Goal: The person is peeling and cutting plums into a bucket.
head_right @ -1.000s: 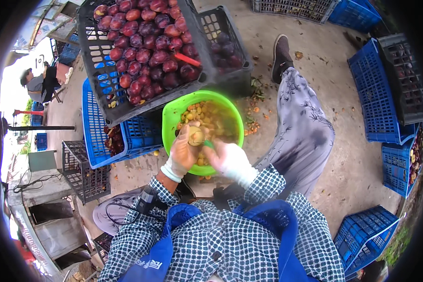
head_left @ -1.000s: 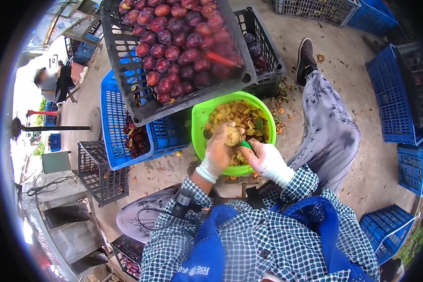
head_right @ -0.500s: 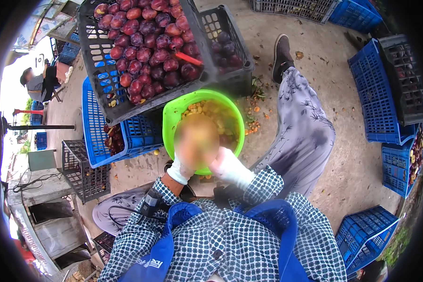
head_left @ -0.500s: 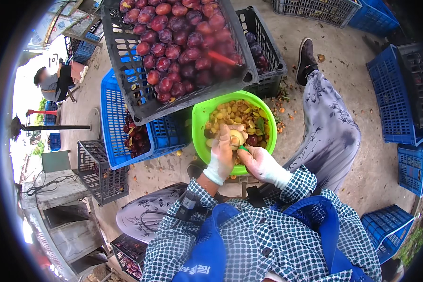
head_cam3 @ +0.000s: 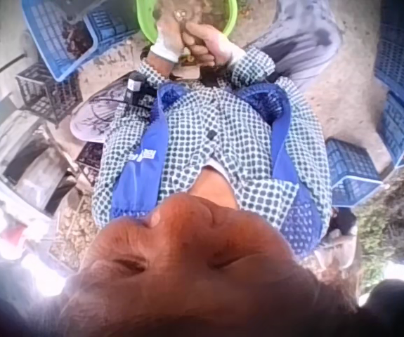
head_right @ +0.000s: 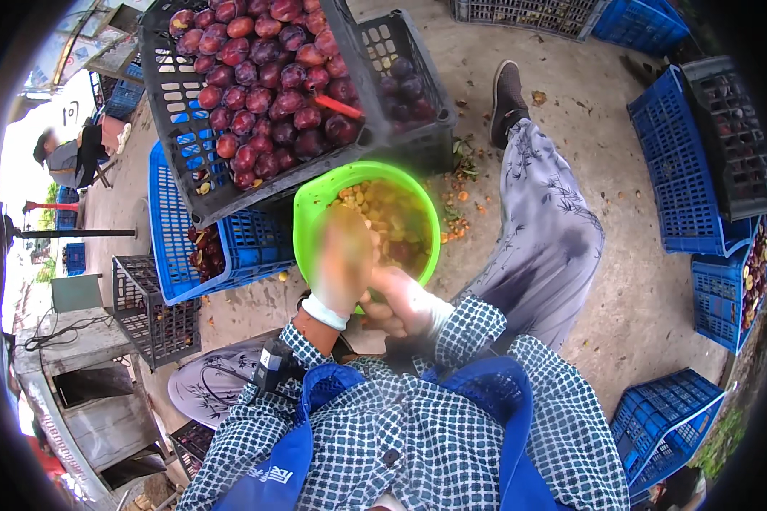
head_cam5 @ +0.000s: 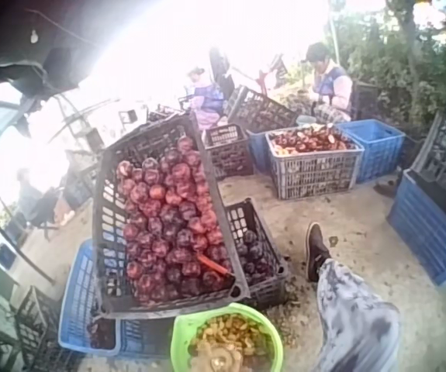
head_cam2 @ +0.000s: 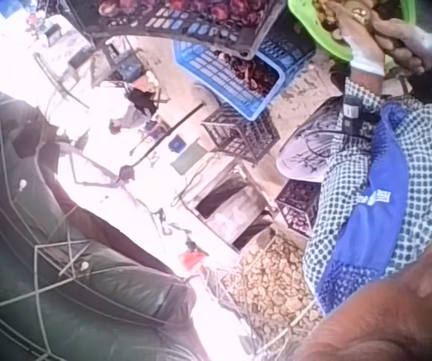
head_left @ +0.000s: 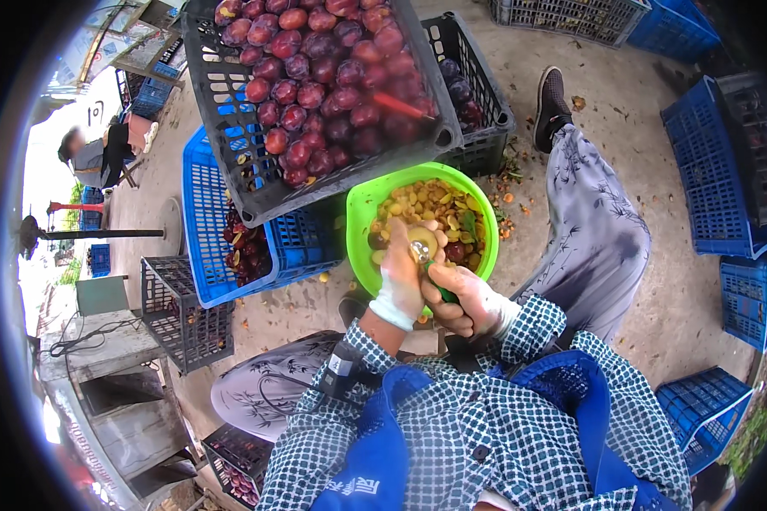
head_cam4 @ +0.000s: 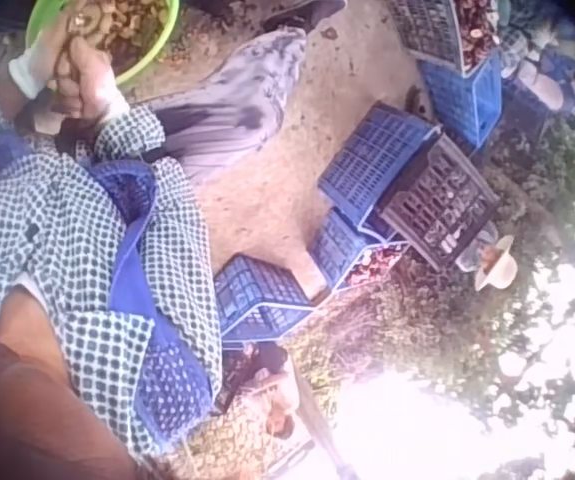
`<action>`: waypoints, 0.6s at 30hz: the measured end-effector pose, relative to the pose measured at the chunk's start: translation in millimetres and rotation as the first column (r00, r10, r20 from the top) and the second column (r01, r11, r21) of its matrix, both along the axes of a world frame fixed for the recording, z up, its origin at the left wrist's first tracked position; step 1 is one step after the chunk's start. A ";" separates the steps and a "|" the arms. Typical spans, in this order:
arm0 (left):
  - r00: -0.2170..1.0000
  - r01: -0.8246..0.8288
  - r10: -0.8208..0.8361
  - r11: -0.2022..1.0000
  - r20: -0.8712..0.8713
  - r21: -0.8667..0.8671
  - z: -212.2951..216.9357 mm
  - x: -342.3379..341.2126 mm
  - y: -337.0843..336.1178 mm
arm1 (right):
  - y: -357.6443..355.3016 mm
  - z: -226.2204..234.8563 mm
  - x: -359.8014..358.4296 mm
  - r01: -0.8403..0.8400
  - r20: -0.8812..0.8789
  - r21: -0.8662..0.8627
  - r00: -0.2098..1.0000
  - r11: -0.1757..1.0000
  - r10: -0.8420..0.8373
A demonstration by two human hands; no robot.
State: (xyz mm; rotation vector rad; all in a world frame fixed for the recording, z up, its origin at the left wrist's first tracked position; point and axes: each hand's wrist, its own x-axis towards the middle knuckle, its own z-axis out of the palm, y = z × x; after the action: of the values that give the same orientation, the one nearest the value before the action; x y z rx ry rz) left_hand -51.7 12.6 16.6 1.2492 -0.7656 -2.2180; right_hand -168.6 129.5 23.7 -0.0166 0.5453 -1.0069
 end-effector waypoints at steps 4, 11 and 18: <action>0.972 0.086 -0.033 0.971 0.235 -0.223 -37.4 25.4 -33.2 | -3.6 14.1 -14.5 -0.028 -0.253 -0.068 0.967 0.997 0.010; 0.982 0.112 -0.070 0.965 0.176 -0.239 -49.9 40.9 -42.8 | -16.3 -46.8 -51.1 0.089 -0.887 -0.203 0.404 0.975 -0.222; 0.381 0.918 -0.027 -0.103 0.924 -0.382 -70.0 -7.5 3.6 | -21.0 -34.6 -65.3 0.257 -0.920 -0.155 0.314 0.954 -0.234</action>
State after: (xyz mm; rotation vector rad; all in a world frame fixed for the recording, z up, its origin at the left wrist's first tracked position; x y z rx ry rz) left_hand -59.3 16.2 -53.4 0.9196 -2.9830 -0.7006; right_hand -233.9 108.5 -10.9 -0.5617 1.6976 -1.2447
